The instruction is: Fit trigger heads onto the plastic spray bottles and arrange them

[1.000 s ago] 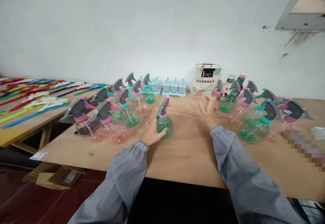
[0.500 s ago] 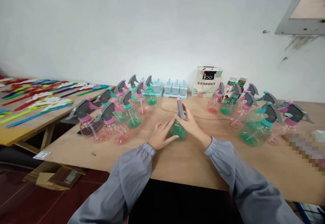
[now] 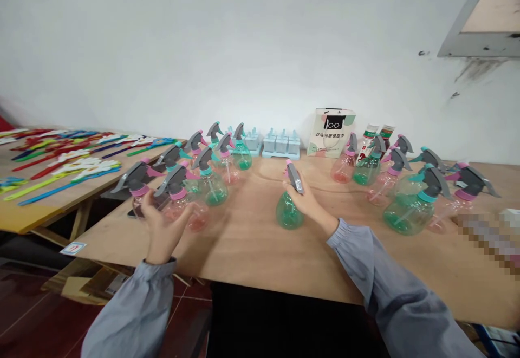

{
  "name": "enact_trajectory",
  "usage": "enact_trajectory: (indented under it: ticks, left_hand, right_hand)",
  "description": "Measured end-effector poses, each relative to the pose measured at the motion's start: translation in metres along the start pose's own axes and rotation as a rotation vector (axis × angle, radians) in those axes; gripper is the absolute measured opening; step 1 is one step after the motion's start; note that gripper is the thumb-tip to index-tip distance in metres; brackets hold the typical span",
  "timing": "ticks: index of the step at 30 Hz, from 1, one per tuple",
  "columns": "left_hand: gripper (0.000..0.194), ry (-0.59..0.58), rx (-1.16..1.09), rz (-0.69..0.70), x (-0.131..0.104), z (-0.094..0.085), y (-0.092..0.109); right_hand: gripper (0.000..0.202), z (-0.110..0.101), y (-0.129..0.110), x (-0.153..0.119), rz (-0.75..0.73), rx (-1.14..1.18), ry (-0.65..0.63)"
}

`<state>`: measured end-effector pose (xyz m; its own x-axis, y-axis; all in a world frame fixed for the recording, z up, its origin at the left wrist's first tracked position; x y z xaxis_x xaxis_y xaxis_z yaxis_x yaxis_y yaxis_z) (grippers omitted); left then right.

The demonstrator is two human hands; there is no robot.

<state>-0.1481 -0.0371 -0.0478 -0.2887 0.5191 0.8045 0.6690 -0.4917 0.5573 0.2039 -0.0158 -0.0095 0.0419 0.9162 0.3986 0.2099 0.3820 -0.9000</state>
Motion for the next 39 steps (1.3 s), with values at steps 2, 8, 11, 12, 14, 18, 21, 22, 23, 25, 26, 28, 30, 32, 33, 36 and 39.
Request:
enact_trajectory:
  ticks: [2, 8, 11, 12, 14, 18, 21, 22, 23, 25, 26, 28, 30, 32, 33, 36, 39]
  left_hand:
    - [0.087, -0.104, -0.061, -0.075, -0.007, 0.002, -0.014]
    - [0.068, -0.199, 0.078, 0.015, -0.041, 0.022, 0.033]
    - [0.057, -0.386, 0.074, 0.084, -0.042, 0.044, 0.062]
    - [0.056, -0.451, 0.047, 0.096, -0.039, 0.055, 0.068]
    - [0.058, -0.549, -0.044, 0.093, -0.028, 0.083, 0.076]
    - [0.068, -0.571, -0.286, 0.045, -0.011, 0.142, 0.084]
    - [0.07, -0.523, -0.364, 0.025, -0.013, 0.167, 0.087]
    - [0.071, -0.505, -0.363, 0.031, -0.015, 0.171, 0.087]
    - [0.072, -0.494, -0.35, 0.041, -0.017, 0.172, 0.087]
    - [0.074, -0.488, -0.303, 0.06, -0.021, 0.169, 0.084]
    - [0.075, -0.486, -0.273, 0.068, -0.021, 0.167, 0.082]
    - [0.076, -0.473, -0.212, 0.083, -0.02, 0.16, 0.078]
    - [0.078, -0.467, -0.183, 0.1, -0.017, 0.155, 0.075]
    - [0.078, -0.5, -0.199, 0.119, -0.013, 0.151, 0.072]
    - [0.077, -0.529, -0.221, 0.126, -0.011, 0.15, 0.072]
    - [0.075, -0.635, -0.301, 0.148, -0.007, 0.145, 0.069]
    - [0.072, -0.689, -0.348, 0.174, -0.005, 0.142, 0.067]
  right_hand:
    - [0.037, -0.002, 0.002, 0.003, 0.032, 0.038, 0.013]
    - [0.036, -0.02, -0.01, 0.013, 0.217, 0.169, 0.04]
    - [0.039, -0.026, -0.024, 0.015, 0.219, 0.307, -0.011]
    - [0.039, -0.027, -0.029, 0.016, 0.221, 0.36, -0.035]
    - [0.037, -0.028, -0.035, 0.017, 0.234, 0.455, -0.085]
    - [0.036, -0.027, -0.04, 0.017, 0.283, 0.522, -0.136]
    - [0.034, -0.026, -0.04, 0.016, 0.327, 0.506, -0.135]
    - [0.034, -0.026, -0.04, 0.015, 0.329, 0.498, -0.131]
    - [0.033, -0.025, -0.039, 0.014, 0.325, 0.489, -0.127]
    - [0.03, -0.025, -0.039, 0.013, 0.311, 0.474, -0.131]
    - [0.029, -0.025, -0.038, 0.013, 0.31, 0.471, -0.135]
    - [0.027, -0.024, -0.037, 0.013, 0.332, 0.469, -0.154]
    - [0.026, -0.024, -0.037, 0.013, 0.355, 0.468, -0.166]
    - [0.026, -0.022, -0.039, 0.013, 0.354, 0.471, -0.176]
    - [0.027, -0.022, -0.041, 0.012, 0.347, 0.476, -0.182]
    - [0.035, -0.02, -0.046, 0.011, 0.337, 0.503, -0.213]
    - [0.042, -0.019, -0.049, 0.01, 0.352, 0.496, -0.253]
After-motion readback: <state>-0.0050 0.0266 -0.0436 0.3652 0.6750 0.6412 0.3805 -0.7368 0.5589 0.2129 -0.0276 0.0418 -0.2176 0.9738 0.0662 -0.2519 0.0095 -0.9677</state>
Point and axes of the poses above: each hand's wrist, its own x-axis towards the middle knuckle, its own z-axis out of the palm, y = z × x, the point moved 1 cm from there along x, towards the middle knuckle, and after that the axes turned 10 degrees about z, right-handed, at the moved point
